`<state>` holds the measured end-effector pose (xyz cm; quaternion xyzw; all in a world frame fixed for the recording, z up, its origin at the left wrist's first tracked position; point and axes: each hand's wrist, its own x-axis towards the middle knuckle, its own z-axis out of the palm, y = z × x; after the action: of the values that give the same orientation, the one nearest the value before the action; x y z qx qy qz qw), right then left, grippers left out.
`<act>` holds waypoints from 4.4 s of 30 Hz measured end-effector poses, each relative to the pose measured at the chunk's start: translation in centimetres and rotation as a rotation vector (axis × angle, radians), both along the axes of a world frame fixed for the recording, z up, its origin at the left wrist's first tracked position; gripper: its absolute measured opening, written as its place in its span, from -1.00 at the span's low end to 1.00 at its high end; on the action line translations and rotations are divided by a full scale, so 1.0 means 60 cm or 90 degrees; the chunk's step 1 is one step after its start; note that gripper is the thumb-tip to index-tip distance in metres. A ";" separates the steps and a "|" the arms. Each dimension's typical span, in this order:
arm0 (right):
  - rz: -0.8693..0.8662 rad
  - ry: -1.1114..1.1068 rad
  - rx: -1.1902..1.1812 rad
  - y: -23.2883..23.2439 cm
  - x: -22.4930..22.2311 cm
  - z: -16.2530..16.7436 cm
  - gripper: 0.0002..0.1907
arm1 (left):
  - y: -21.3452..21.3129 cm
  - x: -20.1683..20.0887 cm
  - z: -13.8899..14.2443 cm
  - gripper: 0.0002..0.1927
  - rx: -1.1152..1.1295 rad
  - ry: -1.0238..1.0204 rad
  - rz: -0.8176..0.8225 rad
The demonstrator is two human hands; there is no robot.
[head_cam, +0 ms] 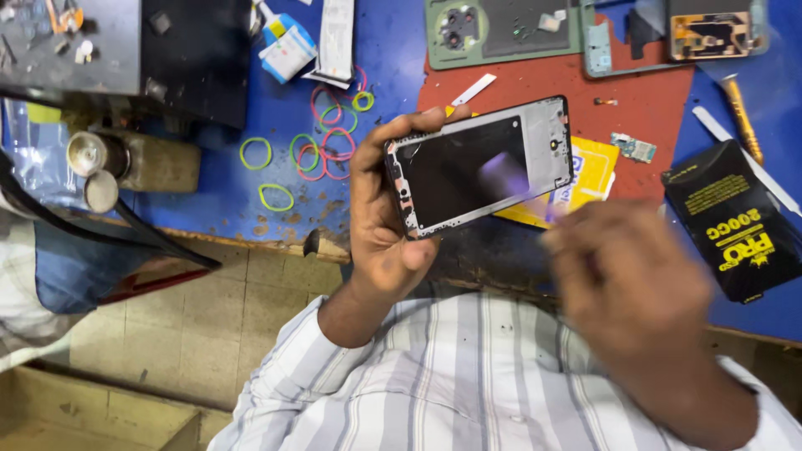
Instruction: The person cleans the inside of a disassembled mobile phone frame using a small brush and a red electric screwdriver. They then place a new battery into the frame and handle the phone's back cover.
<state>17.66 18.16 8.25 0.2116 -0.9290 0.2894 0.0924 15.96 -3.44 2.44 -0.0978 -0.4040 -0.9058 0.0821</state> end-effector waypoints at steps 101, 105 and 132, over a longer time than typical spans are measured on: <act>0.315 0.040 0.044 -0.025 -0.046 0.056 -0.68 | -0.018 0.004 -0.012 -0.01 0.080 0.002 -0.204; 0.310 0.047 0.057 -0.039 -0.047 0.068 -0.68 | -0.027 0.008 -0.011 0.03 0.067 -0.020 -0.211; 0.282 -0.008 0.083 -0.030 -0.051 0.093 -0.71 | -0.034 0.022 -0.041 0.00 0.038 -0.016 -0.289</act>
<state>14.62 16.34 13.83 0.4139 -0.8771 0.2436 0.0069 17.26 -5.51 0.00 -0.1723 -0.3458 -0.9137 -0.1260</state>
